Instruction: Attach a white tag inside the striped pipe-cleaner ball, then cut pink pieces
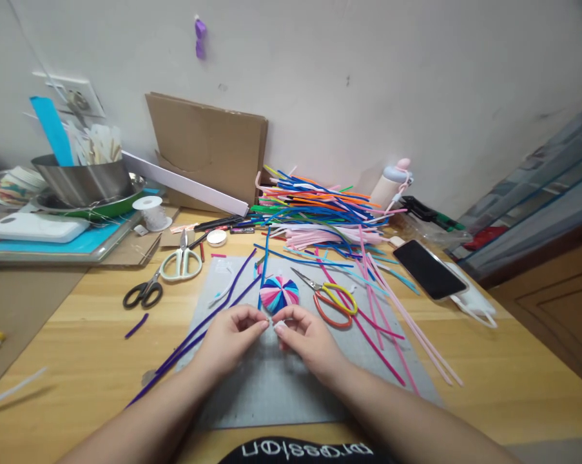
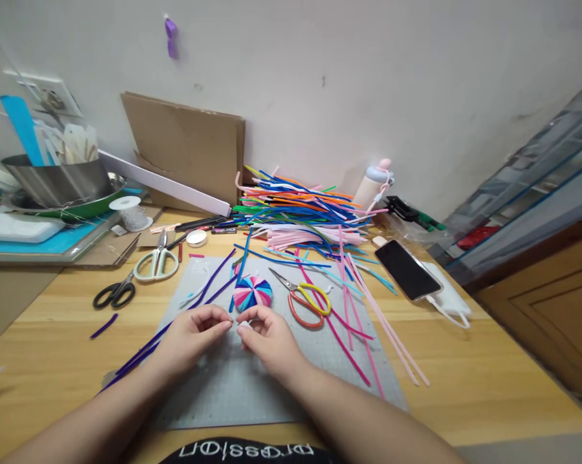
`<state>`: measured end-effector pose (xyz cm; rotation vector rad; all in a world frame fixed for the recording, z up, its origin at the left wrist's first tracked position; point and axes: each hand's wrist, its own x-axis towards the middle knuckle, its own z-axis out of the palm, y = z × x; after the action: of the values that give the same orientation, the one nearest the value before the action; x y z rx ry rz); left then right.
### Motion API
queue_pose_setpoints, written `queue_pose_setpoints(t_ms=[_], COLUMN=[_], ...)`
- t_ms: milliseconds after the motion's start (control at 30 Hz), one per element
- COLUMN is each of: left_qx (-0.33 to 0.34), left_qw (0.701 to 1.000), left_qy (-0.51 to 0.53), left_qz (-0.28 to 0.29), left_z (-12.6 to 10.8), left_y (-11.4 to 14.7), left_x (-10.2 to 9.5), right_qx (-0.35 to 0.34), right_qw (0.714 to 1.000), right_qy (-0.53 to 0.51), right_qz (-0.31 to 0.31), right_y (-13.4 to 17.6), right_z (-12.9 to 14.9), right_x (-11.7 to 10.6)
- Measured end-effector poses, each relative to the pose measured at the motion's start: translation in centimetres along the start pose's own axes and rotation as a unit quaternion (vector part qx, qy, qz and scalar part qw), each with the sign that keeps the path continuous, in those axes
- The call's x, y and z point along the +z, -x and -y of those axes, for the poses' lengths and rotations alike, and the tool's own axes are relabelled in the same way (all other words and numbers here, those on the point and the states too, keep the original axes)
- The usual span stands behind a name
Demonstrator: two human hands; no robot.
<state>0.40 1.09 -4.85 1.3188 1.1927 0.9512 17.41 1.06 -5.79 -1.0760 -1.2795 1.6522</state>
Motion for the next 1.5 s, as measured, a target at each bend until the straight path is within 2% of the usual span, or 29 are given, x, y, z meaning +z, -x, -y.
queue_pose_setpoints(t_ms=[167, 300, 367, 467, 567, 667, 767, 833, 900, 967, 1067, 1167, 1300, 1400, 1500], left_qx=[0.007, 0.043, 0.057, -0.019, -0.122, -0.154, -0.170, -0.171, -0.157, -0.136, -0.076, -0.008, 0.031, 0.071, 0.122], left_qw=[1.000, 0.999, 0.998, 0.994, 0.969, 0.943, 0.925, 0.925, 0.935, 0.949, 0.970, 0.980, 0.983, 0.991, 0.992], left_qy=[0.003, -0.009, 0.019, 0.108, 0.202, 0.283, 0.322, 0.322, 0.303, 0.269, 0.219, 0.194, 0.178, 0.115, 0.036], left_qz=[0.011, -0.015, -0.014, 0.030, 0.066, 0.085, 0.109, 0.107, 0.097, 0.092, 0.075, 0.048, 0.029, 0.006, -0.020], left_z=[0.5, 0.5, 0.6, 0.7, 0.7, 0.2, -0.2, -0.1, 0.1, 0.2, -0.1, -0.8, -1.4, -1.3, -1.1], left_y=[0.2, 0.4, 0.3, 0.4, 0.6, 0.9, 1.0, 1.0, 0.9, 0.9, 1.1, 1.4, 1.6, 1.7, 1.9], left_x=[0.0, 0.3, 0.6, 0.9, 1.2, 1.2, 1.2, 1.1, 0.9, 0.8, 0.7, 0.8, 1.1, 1.1, 1.1], right_qx=[0.005, -0.011, -0.017, -0.010, 0.008, 0.014, 0.013, -0.038, -0.137, -0.233, -0.303, -0.309, -0.280, -0.270, -0.250], right_qw=[0.999, 0.997, 0.997, 0.997, 0.995, 0.995, 0.997, 0.998, 0.986, 0.957, 0.924, 0.916, 0.921, 0.925, 0.938], right_qy=[-0.024, -0.044, -0.050, -0.059, -0.081, -0.086, -0.049, 0.008, 0.092, 0.171, 0.230, 0.256, 0.269, 0.264, 0.236], right_qz=[0.034, 0.055, 0.061, 0.056, 0.049, 0.049, 0.055, 0.043, 0.006, -0.036, -0.043, -0.001, 0.025, 0.045, 0.029], right_y=[0.1, 0.2, 0.2, 0.3, 0.3, 0.3, 0.3, 0.5, 0.8, 1.3, 2.0, 2.4, 2.6, 2.6, 2.5], right_z=[-0.5, -0.5, -0.4, -0.1, 0.1, 0.1, 0.0, 0.1, 0.4, 0.8, 1.4, 1.7, 1.8, 1.5, 1.2], right_x=[0.2, 0.2, 0.2, 0.0, -0.2, -0.4, -0.4, -0.5, -0.7, -0.8, -0.9, -0.6, -0.3, -0.2, -0.2])
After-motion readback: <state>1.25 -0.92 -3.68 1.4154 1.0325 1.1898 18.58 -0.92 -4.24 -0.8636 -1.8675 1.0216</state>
